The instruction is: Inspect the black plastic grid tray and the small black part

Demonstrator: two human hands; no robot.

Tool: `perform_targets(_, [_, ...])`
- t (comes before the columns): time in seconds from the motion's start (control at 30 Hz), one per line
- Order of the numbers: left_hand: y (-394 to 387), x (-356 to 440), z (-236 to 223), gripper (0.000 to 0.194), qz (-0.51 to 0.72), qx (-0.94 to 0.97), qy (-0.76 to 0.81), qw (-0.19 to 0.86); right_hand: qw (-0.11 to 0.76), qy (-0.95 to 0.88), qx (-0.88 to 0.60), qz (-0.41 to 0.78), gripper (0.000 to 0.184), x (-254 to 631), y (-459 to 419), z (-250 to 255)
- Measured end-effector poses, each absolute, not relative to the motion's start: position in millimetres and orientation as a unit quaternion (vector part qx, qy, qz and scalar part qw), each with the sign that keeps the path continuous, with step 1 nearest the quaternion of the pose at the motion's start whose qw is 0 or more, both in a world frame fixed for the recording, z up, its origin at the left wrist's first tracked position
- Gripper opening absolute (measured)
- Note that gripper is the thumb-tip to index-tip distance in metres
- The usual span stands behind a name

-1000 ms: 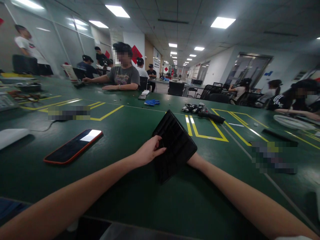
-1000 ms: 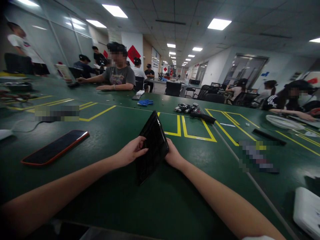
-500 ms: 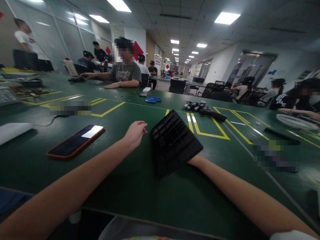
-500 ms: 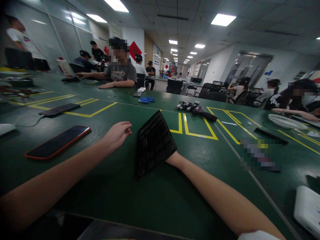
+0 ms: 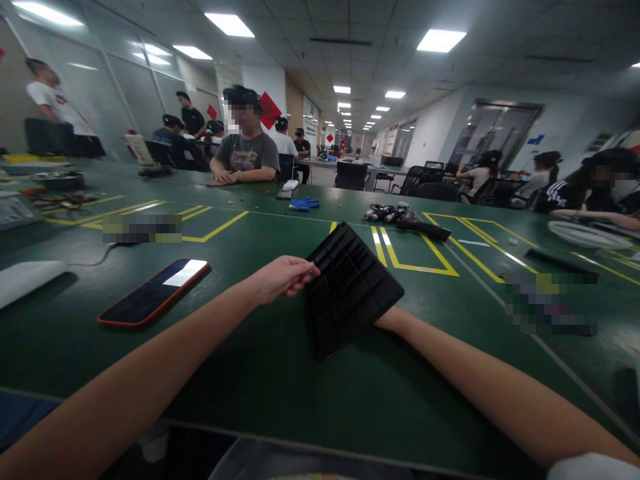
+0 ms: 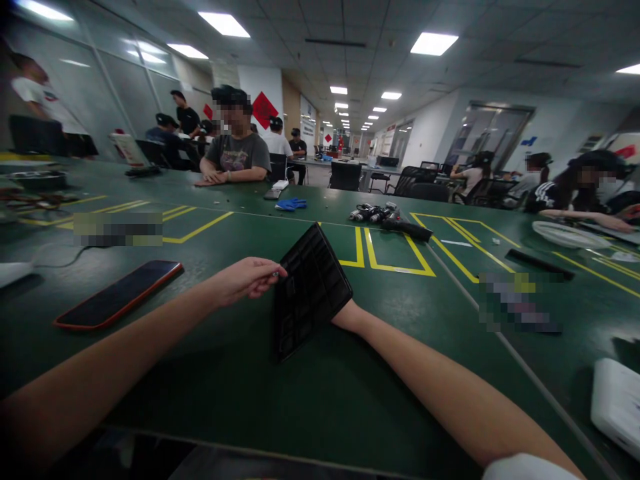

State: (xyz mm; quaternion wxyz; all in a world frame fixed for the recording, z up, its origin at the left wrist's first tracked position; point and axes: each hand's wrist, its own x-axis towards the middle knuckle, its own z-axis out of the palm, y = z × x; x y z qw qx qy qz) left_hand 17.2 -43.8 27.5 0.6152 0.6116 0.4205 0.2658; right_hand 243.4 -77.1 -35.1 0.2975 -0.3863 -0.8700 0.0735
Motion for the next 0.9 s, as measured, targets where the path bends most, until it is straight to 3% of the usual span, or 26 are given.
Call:
perform_targets(0.37, [-46.8, 18.5, 22.8, 0.017, 0.204, 0.742, 0.386, 0.509, 0.309, -0.861, -0.384, 0.128, 0.048, 244.6, -77.3, -32.6])
perform_targets(0.9, [-47.6, 22.5, 17.3, 0.018, 0.189, 0.764, 0.333, 0.519, 0.328, -0.857, -0.384, 0.106, 0.047, 250.2, -77.4, -38.7])
